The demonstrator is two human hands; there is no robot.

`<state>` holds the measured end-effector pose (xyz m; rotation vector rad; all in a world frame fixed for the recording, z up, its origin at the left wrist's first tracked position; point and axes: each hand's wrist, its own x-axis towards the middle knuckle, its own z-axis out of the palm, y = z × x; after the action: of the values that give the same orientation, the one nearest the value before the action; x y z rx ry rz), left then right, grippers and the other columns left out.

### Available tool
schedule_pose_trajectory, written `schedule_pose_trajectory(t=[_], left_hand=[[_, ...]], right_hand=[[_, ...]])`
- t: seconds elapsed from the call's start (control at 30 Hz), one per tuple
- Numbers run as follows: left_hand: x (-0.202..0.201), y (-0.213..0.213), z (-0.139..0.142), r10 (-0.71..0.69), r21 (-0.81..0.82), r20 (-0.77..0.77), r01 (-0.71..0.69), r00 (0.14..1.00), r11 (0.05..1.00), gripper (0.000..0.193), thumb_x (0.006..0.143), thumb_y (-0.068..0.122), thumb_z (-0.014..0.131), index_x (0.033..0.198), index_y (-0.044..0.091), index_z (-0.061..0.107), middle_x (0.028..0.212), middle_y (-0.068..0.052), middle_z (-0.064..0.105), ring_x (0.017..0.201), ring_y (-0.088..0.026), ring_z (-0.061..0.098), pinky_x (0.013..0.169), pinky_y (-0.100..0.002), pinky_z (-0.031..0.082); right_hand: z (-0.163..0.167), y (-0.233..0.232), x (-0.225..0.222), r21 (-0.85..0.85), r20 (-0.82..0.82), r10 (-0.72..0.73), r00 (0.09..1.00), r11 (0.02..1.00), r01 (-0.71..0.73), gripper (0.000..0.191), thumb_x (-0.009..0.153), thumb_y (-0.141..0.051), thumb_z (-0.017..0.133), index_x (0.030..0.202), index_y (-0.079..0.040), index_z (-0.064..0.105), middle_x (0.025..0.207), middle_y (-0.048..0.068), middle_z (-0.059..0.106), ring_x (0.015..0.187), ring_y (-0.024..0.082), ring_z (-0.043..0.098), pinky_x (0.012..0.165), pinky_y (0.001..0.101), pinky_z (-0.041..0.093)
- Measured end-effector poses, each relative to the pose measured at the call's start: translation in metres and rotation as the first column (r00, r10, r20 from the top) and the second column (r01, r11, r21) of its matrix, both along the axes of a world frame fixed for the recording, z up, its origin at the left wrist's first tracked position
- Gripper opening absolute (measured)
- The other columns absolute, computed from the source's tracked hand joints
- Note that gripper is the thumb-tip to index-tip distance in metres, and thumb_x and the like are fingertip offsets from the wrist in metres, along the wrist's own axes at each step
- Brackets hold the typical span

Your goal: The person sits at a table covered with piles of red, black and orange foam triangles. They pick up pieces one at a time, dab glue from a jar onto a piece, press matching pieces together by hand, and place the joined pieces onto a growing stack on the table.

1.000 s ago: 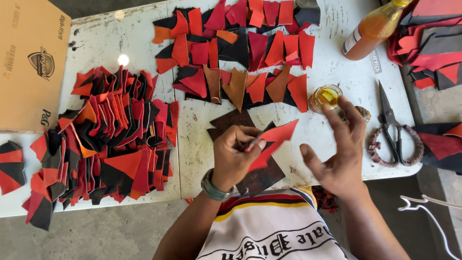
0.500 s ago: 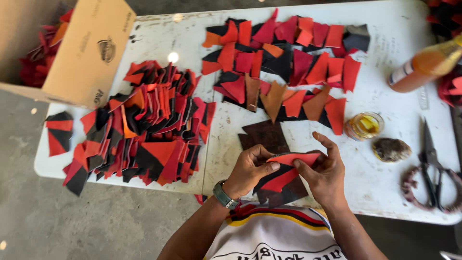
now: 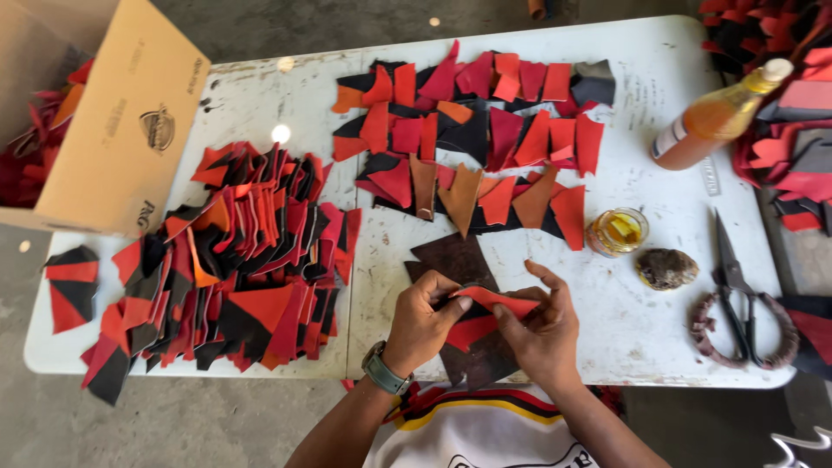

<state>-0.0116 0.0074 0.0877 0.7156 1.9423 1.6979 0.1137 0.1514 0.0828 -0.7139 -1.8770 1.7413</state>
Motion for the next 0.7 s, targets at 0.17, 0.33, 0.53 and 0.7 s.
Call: schedule_pose_trajectory(t=[0.17, 0.33, 0.53, 0.7], left_hand=[[-0.020, 0.022, 0.032, -0.014, -0.067, -0.390, -0.014, 0.921, 0.998, 0.014, 0.089, 0.007, 0.076, 0.097, 0.003, 0.065, 0.084, -0.013, 0.074, 0.073, -0.026, 0.074, 0.064, -0.035, 0.055], [-0.052, 0.047, 0.070, -0.189, -0.154, -0.652, 0.116, 0.734, 0.981, 0.013, 0.091, 0.009, 0.073, 0.100, 0.005, 0.063, 0.084, -0.014, 0.071, 0.074, -0.033, 0.070, 0.063, -0.042, 0.052], [-0.133, 0.132, 0.109, -0.422, -0.268, -0.654, 0.330, 0.628, 0.905, 0.018, 0.092, 0.015, 0.075, 0.100, 0.003, 0.063, 0.085, -0.014, 0.072, 0.076, -0.032, 0.071, 0.065, -0.044, 0.052], [-0.184, 0.240, 0.123, -0.537, -0.307, -0.658, 0.463, 0.528, 0.832, 0.021, 0.082, 0.012, 0.080, 0.098, 0.004, 0.069, 0.099, -0.014, 0.077, 0.098, -0.031, 0.074, 0.083, -0.040, 0.056]], right_hand=[[0.010, 0.002, 0.005, 0.120, -0.072, 0.123, 0.990, 0.986, -0.114, 0.093, 0.082, 0.003, 0.077, 0.157, -0.005, 0.024, 0.117, 0.015, 0.068, 0.107, 0.018, 0.068, 0.095, 0.0313, 0.055], [0.024, 0.021, 0.012, 0.103, -0.179, 0.197, 0.964, 0.978, -0.181, 0.103, 0.084, 0.001, 0.075, 0.163, -0.006, 0.009, 0.140, 0.021, 0.057, 0.131, 0.028, 0.057, 0.112, 0.0413, 0.044], [0.003, 0.051, 0.027, -0.098, -0.142, 0.160, 0.977, 0.980, -0.175, 0.082, 0.086, -0.003, 0.074, 0.155, -0.004, 0.031, 0.129, 0.016, 0.062, 0.119, 0.023, 0.062, 0.100, 0.0384, 0.052], [-0.029, 0.084, 0.047, -0.480, -0.179, 0.395, 0.901, 0.764, -0.431, 0.060, 0.085, -0.003, 0.078, 0.141, 0.001, 0.056, 0.119, 0.013, 0.067, 0.103, 0.022, 0.066, 0.093, 0.0359, 0.053]])
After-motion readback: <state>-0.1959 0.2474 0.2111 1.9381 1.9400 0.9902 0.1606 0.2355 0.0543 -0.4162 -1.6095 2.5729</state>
